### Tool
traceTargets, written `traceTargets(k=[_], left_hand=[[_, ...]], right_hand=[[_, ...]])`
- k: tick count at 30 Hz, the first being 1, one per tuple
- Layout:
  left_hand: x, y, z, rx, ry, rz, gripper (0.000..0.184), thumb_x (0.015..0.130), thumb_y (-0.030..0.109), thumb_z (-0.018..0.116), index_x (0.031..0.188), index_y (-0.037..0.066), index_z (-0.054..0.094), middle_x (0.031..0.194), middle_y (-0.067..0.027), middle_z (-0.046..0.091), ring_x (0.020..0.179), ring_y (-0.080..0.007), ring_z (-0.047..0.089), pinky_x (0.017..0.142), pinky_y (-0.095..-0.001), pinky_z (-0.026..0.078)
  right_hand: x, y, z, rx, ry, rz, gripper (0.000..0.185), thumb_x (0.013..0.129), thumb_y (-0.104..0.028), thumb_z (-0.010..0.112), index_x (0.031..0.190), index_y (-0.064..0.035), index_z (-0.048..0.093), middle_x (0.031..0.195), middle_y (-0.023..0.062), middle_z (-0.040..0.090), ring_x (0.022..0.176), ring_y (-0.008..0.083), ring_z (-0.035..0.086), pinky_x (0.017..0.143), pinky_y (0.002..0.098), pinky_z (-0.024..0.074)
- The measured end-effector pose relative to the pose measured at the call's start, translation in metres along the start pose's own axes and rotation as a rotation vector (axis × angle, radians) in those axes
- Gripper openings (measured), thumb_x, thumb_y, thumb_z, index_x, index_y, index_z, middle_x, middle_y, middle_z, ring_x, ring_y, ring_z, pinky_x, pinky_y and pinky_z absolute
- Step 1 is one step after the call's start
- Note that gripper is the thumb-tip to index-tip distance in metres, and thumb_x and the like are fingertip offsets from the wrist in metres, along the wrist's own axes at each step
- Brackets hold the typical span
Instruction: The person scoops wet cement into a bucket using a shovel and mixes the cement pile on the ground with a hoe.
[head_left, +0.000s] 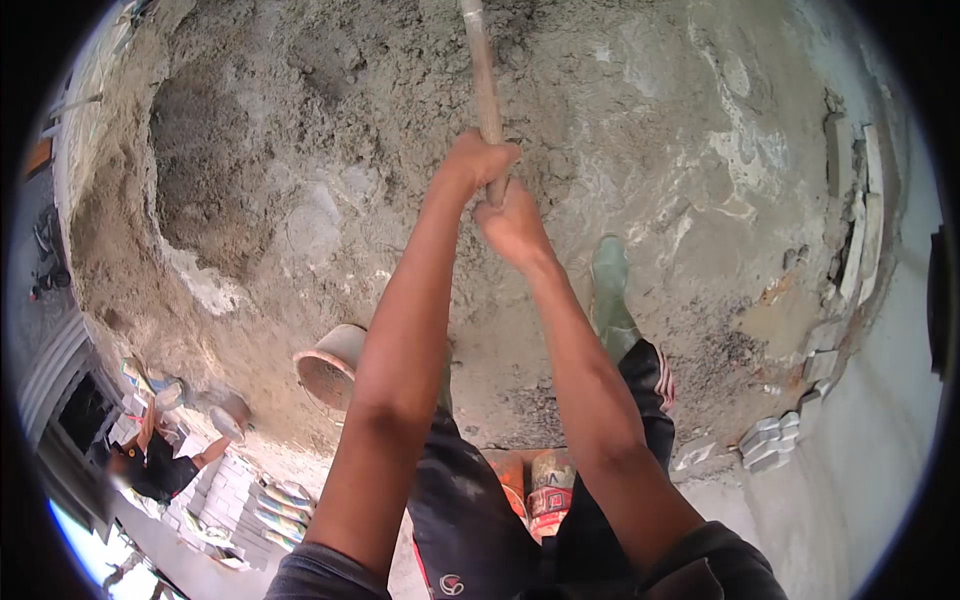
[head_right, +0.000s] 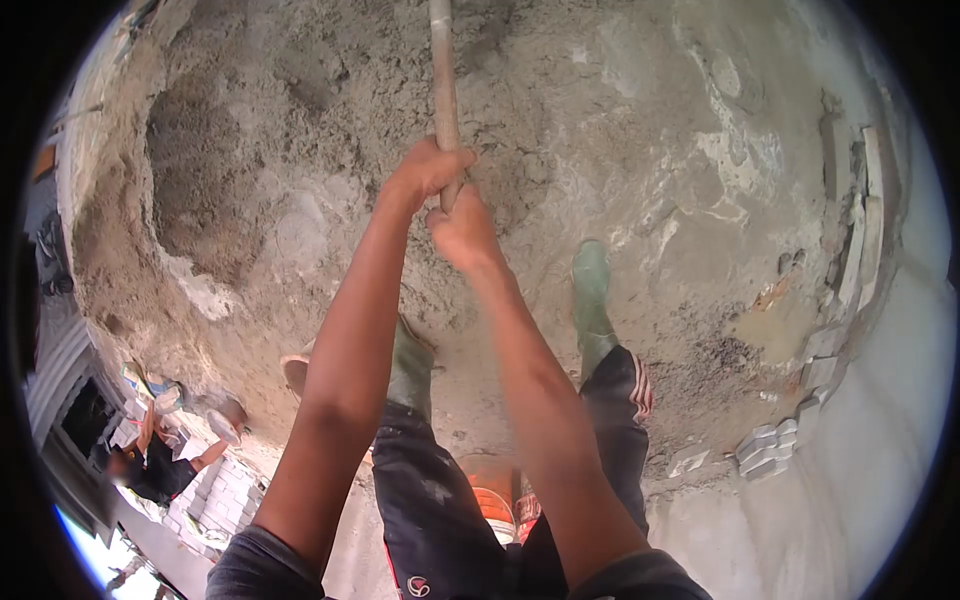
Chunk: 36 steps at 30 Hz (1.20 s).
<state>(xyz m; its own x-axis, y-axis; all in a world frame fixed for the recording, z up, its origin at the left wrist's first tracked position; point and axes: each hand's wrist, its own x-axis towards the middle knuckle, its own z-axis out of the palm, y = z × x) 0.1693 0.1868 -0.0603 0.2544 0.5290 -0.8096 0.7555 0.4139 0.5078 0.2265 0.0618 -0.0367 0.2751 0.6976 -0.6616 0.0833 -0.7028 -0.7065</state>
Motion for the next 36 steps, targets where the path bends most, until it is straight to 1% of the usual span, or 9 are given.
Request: traceTargets(k=[4,12,15,19,23,25,29,32,36], left_hand=[[-0.025,-0.004,0.034,-0.928,0.001,-0.232,0.050,0.091,0.033,0.077,0.120,-0.005,0.060,0.085,-0.0097,0.065,0.073,-0.0185,0.064,0.058,-0.0338,0.051],[-0.168,-0.077,0.128,-0.874,0.098,-0.232,0.026,0.091,0.022,0.080,0.084,0.006,0.060,0.065,-0.0010,0.055,0.052,-0.0115,0.051,0.046,-0.0282,0.043],[-0.185,0.002,0.077,-0.795,0.013,0.107,0.025,0.094,0.019,0.077,0.080,0.007,0.060,0.067,-0.0010,0.057,0.055,-0.0100,0.055,0.048,-0.0264,0.044],[-0.103,0.137,0.043,-0.411,0.375,0.799,0.061,0.089,0.036,0.081,0.127,0.000,0.049,0.093,-0.0114,0.065,0.083,-0.0183,0.065,0.071,-0.0348,0.055],[-0.007,0.193,0.090,-0.102,0.905,0.817,0.060,0.097,0.035,0.066,0.140,-0.004,0.049,0.120,-0.0285,0.065,0.115,-0.0346,0.063,0.093,-0.0479,0.052],[0.068,0.157,0.081,0.191,0.533,0.607,0.059,0.101,0.043,0.056,0.138,-0.002,0.052,0.119,-0.0252,0.067,0.107,-0.0335,0.068,0.083,-0.0490,0.058],[0.018,0.154,0.034,0.138,-0.151,0.118,0.052,0.102,0.036,0.045,0.126,-0.005,0.066,0.129,-0.0299,0.064,0.127,-0.0386,0.059,0.106,-0.0495,0.047],[0.004,0.096,0.051,0.316,-0.201,0.073,0.054,0.099,0.041,0.051,0.122,-0.005,0.067,0.127,-0.0279,0.065,0.124,-0.0322,0.062,0.103,-0.0486,0.049],[-0.056,0.035,0.072,-0.289,-0.295,-0.068,0.063,0.092,0.052,0.069,0.125,-0.001,0.062,0.106,-0.0192,0.069,0.105,-0.0230,0.067,0.079,-0.0419,0.055]], right_hand=[[-0.184,0.036,-0.008,-0.051,-0.079,0.241,0.035,0.090,-0.013,0.064,0.119,0.0008,0.049,0.090,0.0240,0.065,0.082,0.0362,0.069,0.075,0.0440,0.0531],[-0.342,0.206,-0.003,-0.120,-0.115,0.246,0.038,0.088,-0.011,0.065,0.121,0.0002,0.048,0.080,0.0170,0.063,0.076,0.0337,0.069,0.068,0.0447,0.0521],[-0.266,0.171,0.003,-0.109,0.153,-0.003,0.040,0.086,-0.008,0.067,0.121,0.0024,0.051,0.095,0.0252,0.063,0.089,0.0444,0.064,0.077,0.0506,0.0506],[-0.088,0.072,-0.050,0.078,0.325,-0.092,0.037,0.092,-0.011,0.065,0.123,0.0025,0.051,0.111,0.0320,0.064,0.106,0.0495,0.063,0.086,0.0523,0.0498],[0.074,-0.029,-0.127,0.005,0.468,-0.446,0.045,0.091,-0.015,0.069,0.125,0.0010,0.045,0.102,0.0267,0.071,0.093,0.0429,0.071,0.077,0.0501,0.0528],[0.151,-0.027,-0.140,0.408,0.340,-0.641,0.040,0.090,-0.016,0.072,0.120,0.0028,0.053,0.100,0.0220,0.073,0.088,0.0323,0.073,0.073,0.0430,0.0545],[0.125,-0.038,-0.122,0.089,0.233,-0.045,0.026,0.088,-0.015,0.072,0.107,0.0027,0.068,0.095,0.0162,0.075,0.087,0.0257,0.073,0.071,0.0367,0.0555],[0.041,-0.013,-0.090,0.232,0.176,-0.009,0.013,0.090,-0.006,0.064,0.097,0.0053,0.062,0.076,0.0096,0.066,0.057,0.0163,0.059,0.048,0.0321,0.0427],[-0.096,-0.010,-0.057,-0.081,0.214,0.088,0.028,0.086,-0.010,0.064,0.106,0.0062,0.053,0.081,0.0197,0.064,0.074,0.0294,0.067,0.067,0.0424,0.0512]])
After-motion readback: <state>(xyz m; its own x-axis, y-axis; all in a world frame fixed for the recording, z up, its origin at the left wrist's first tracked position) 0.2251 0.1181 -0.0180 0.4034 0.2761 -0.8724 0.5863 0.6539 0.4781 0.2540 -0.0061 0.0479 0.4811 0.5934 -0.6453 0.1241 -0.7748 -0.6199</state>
